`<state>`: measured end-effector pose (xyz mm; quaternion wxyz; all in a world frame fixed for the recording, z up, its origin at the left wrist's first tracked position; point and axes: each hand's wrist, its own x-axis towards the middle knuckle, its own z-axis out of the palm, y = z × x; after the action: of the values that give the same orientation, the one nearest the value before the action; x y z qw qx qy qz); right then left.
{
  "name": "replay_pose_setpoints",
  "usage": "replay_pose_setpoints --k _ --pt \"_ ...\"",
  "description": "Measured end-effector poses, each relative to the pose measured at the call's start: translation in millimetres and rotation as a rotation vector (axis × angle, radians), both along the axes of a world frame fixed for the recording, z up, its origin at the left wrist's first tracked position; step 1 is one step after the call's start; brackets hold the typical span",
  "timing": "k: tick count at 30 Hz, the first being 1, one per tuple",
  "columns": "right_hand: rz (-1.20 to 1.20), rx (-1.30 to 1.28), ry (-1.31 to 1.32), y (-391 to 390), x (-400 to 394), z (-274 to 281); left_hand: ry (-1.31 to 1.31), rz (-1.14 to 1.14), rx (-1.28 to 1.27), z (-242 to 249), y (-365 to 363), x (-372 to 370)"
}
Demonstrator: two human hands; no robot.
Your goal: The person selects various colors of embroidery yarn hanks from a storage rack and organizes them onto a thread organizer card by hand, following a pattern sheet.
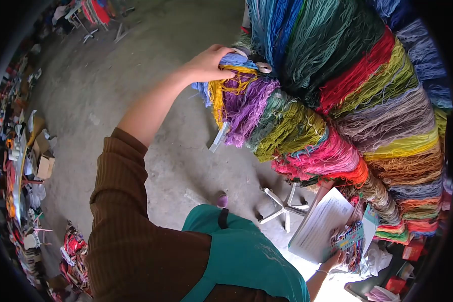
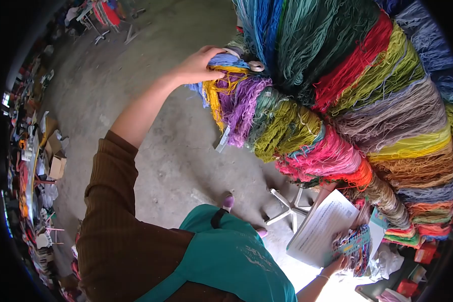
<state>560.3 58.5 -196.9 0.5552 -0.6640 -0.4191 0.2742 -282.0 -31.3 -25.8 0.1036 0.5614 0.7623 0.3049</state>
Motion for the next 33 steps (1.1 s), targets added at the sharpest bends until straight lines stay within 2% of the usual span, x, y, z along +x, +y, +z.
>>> replay_pose_setpoints --k 3,5,9,13,15,17,19,20,22,24,26,28,30,31,33 --pt "0.036 0.008 0.005 2 10 -6 0.096 -0.068 -0.01 1 2 -13" --pt "0.068 0.006 0.002 5 14 -7 0.016 -0.09 -0.079 9 -1 -26" --pt "0.047 0.042 -0.087 1 1 -1 0.211 -0.132 -0.016 12 4 -26" --pt "0.09 0.0 -0.111 4 15 -7 0.238 -0.122 -0.017 7 9 -32" --pt "0.064 -0.031 -0.091 5 20 -11 0.173 -0.072 0.048 -3 12 -32" --pt "0.036 -0.06 -0.071 7 24 -13 0.087 -0.038 -0.029 -3 8 -28" --pt "0.096 -0.045 0.0 7 31 -18 -0.226 -0.05 -0.03 1 -1 -17" --pt "0.098 -0.044 -0.002 8 35 -20 -0.237 -0.043 -0.072 3 -3 -12" --pt "0.101 -0.072 0.013 11 38 -22 -0.024 0.005 0.062 -7 -9 7" --pt "0.106 -0.065 0.008 11 38 -23 0.033 0.027 0.135 -15 -13 17" --pt "0.103 -0.059 -0.003 7 38 -18 0.426 0.024 0.165 -22 -14 22" --pt "0.112 -0.068 0.044 9 37 -20 0.456 0.047 0.174 -26 -13 19" --pt "0.102 -0.071 0.005 9 39 -21 0.333 0.0 0.178 -26 -10 11" --pt "0.096 -0.074 -0.034 10 39 -20 0.342 -0.007 0.255 -26 -9 7" --pt "0.094 -0.069 -0.019 11 40 -23 0.304 -0.023 0.226 -20 -6 -1"
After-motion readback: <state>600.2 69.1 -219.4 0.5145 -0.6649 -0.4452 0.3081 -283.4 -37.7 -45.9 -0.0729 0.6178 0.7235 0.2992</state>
